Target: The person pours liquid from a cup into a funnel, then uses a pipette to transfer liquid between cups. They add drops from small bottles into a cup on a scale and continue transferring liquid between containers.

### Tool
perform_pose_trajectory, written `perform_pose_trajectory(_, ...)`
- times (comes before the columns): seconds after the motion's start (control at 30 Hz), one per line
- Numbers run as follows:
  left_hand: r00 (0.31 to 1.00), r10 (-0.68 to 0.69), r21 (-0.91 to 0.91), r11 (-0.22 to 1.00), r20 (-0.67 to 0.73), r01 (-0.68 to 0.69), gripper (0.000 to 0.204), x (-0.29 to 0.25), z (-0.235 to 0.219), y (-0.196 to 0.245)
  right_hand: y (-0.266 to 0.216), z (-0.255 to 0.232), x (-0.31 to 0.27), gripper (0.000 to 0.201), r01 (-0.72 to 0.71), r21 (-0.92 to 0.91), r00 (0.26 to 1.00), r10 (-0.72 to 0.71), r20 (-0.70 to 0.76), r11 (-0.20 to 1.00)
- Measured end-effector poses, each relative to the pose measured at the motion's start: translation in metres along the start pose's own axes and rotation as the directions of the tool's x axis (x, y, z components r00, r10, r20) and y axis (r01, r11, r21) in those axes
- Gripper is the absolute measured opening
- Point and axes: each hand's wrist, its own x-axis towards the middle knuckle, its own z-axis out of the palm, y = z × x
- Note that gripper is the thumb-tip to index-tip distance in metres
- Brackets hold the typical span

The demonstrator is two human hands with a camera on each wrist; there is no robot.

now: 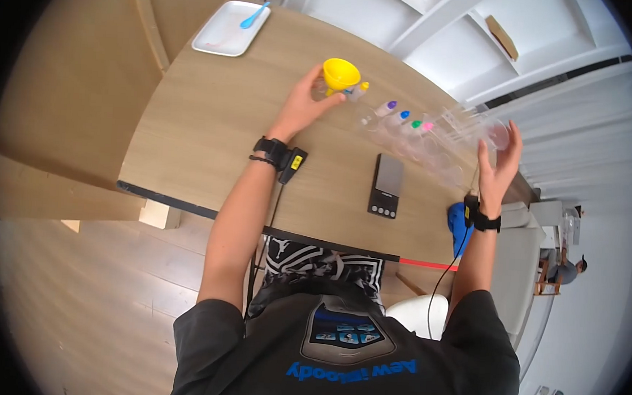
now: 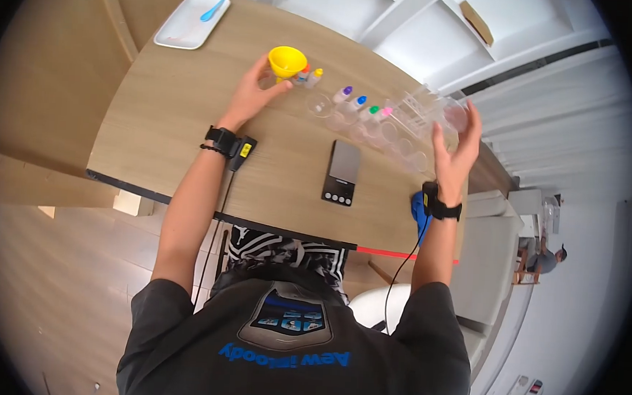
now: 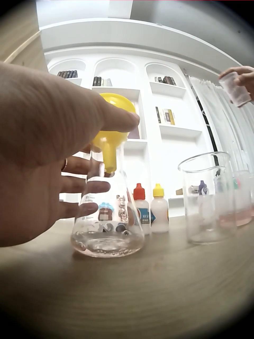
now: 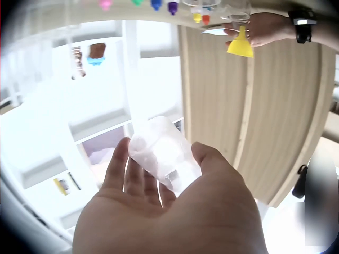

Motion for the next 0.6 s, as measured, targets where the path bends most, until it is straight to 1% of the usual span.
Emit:
perform_pose_trajectory(0.03,1.0,0.004,-0.01,1.0,0.008,-0.004,0.076,0.001,0.0,0.003,0.012,-0.018,-0.01,0.06,-0.062,0.021,0.996,0.063,-0.062,0.998)
perform_pose_trajectory(0.07,1.0,0.006,-0.019,1.0,0.017,-0.006,0.076,0.0,0.0,0.005,0.026,-0.036,-0.02,0.059,-0.144,-0.018,0.988,0.143,-0.05,0.989)
perform_pose_trajectory(0.13,1.0,0.015,-0.036,0.999,0.019,-0.015,0.074,-0.001,0.001,0.009,0.059,-0.069,-0.045,0.056,-0.31,-0.093,0.951,0.307,-0.045,0.946)
perform_pose_trajectory(0.17,1.0,0.021,-0.045,0.999,0.021,-0.02,0.072,0.0,0.002,0.009,0.083,-0.08,-0.06,0.056,-0.357,-0.148,0.933,0.358,-0.019,0.922)
perform_pose_trajectory(0.23,0.998,0.06,-0.087,0.995,0.036,-0.056,0.069,0.001,0.006,-0.004,0.135,-0.092,-0.092,0.055,-0.438,-0.257,0.888,0.459,0.022,0.861)
perform_pose_trajectory(0.27,0.996,0.081,-0.106,0.991,0.039,-0.076,0.067,0.004,0.007,-0.009,0.153,-0.092,-0.107,0.055,-0.44,-0.272,0.885,0.465,0.035,0.856)
perform_pose_trajectory(0.3,0.997,0.067,-0.114,0.992,0.042,-0.062,0.065,0.005,0.008,-0.008,0.17,-0.09,-0.119,0.055,-0.438,-0.285,0.881,0.47,0.05,0.853)
perform_pose_trajectory(0.33,0.998,0.052,-0.119,0.992,0.044,-0.046,0.063,0.004,0.006,-0.007,0.188,-0.085,-0.133,0.056,-0.496,-0.231,0.847,0.524,0.083,0.837)
perform_pose_trajectory(0.37,0.998,0.036,-0.123,0.992,0.046,-0.031,0.061,0.002,0.006,-0.005,0.193,-0.082,-0.138,0.057,-0.551,-0.177,0.81,0.574,0.12,0.815)
perform_pose_trajectory(0.4,0.999,0.023,-0.114,0.993,0.038,-0.019,0.06,0.002,0.005,-0.004,0.197,-0.081,-0.143,0.058,-0.57,-0.166,0.795,0.591,0.136,0.805)
perform_pose_trajectory(0.47,1.0,-0.003,-0.093,0.996,0.028,0.006,0.058,0.001,0.004,-0.003,0.192,-0.068,-0.149,0.059,-0.611,-0.141,0.761,0.627,0.167,0.779)
perform_pose_trajectory(0.57,0.998,-0.031,-0.067,0.997,0.051,0.035,0.066,0.0,0.001,-0.005,0.183,-0.062,-0.152,0.064,-0.647,-0.116,0.722,0.655,0.224,0.754)
perform_pose_trajectory(0.6,0.998,-0.043,-0.052,0.998,0.053,0.046,0.068,0.0,0.001,-0.005,0.18,-0.062,-0.152,0.064,-0.639,-0.137,0.724,0.652,0.224,0.757)
